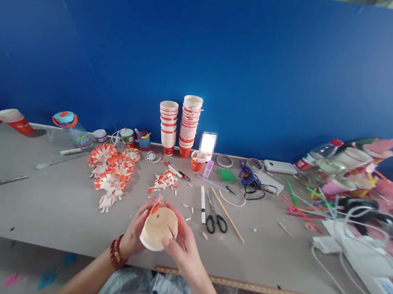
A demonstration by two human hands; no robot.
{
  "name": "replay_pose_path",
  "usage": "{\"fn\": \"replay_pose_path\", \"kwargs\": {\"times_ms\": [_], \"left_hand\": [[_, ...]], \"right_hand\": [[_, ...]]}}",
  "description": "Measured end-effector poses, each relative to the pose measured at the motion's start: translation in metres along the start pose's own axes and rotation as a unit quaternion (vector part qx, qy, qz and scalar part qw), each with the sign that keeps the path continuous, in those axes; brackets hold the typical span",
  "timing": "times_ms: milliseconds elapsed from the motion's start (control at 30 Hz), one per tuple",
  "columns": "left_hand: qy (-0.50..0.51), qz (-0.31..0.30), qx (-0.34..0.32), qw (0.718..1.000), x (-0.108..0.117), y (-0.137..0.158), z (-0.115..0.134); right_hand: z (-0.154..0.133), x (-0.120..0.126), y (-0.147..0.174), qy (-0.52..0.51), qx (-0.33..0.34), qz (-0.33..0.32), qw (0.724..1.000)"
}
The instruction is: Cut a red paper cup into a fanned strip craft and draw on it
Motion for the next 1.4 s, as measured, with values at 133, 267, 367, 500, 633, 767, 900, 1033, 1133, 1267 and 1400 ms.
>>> {"fn": "replay_pose_path", "kwargs": {"times_ms": [133,267,367,500,633,767,900,1033,1133,1267,1400], "left_hand": [[-0.021,-0.053,-0.086,0.995,-0.005,-0.010,0.030],[0.166,-0.079,0.033,0.982,-0.003,-0.020,0.045],[0.287,-0.063,0.131,0.947,-0.001,-0.025,0.045],[0.307,-0.031,0.213,0.927,-0.001,-0.030,0.036],[0.254,0.028,0.240,0.937,0.006,-0.035,0.031],[0.187,0.021,0.247,0.951,0.016,-0.040,0.035],[0.163,-0.065,0.274,0.945,0.010,-0.041,0.037],[0.186,-0.071,0.306,0.931,-0.002,-0.036,0.031],[0.228,0.011,0.317,0.921,-0.006,-0.031,0.022],[0.285,0.098,0.262,0.917,-0.010,-0.028,0.017],[0.278,0.062,0.204,0.936,-0.022,-0.027,0.029]], "right_hand": [[-0.005,0.007,-0.005,0.056,0.025,0.016,0.998],[0.000,0.019,-0.009,0.130,0.038,0.039,0.990],[0.001,0.022,-0.012,0.204,0.038,0.030,0.978],[-0.002,0.023,-0.019,0.230,0.041,0.011,0.972],[0.017,0.038,-0.026,0.104,-0.036,0.068,0.992],[0.044,0.053,-0.027,0.021,-0.144,0.156,0.977],[0.042,0.046,-0.032,0.040,-0.149,0.092,0.984],[0.027,0.039,-0.035,0.140,-0.068,0.025,0.987],[0.026,0.037,-0.031,0.133,0.004,0.030,0.991],[0.036,0.027,-0.023,0.069,0.032,0.046,0.996],[0.043,0.023,-0.020,0.035,0.018,0.096,0.995]]}}
Point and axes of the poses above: each hand's wrist, its own y-axis away from the middle knuckle, its own x-axis out of the back of the hand, z = x × y, the point moved 4 cm from there along -y, towards the middle knuckle, and after that the axes turned 4 degrees about y, right-handed, at the moved point
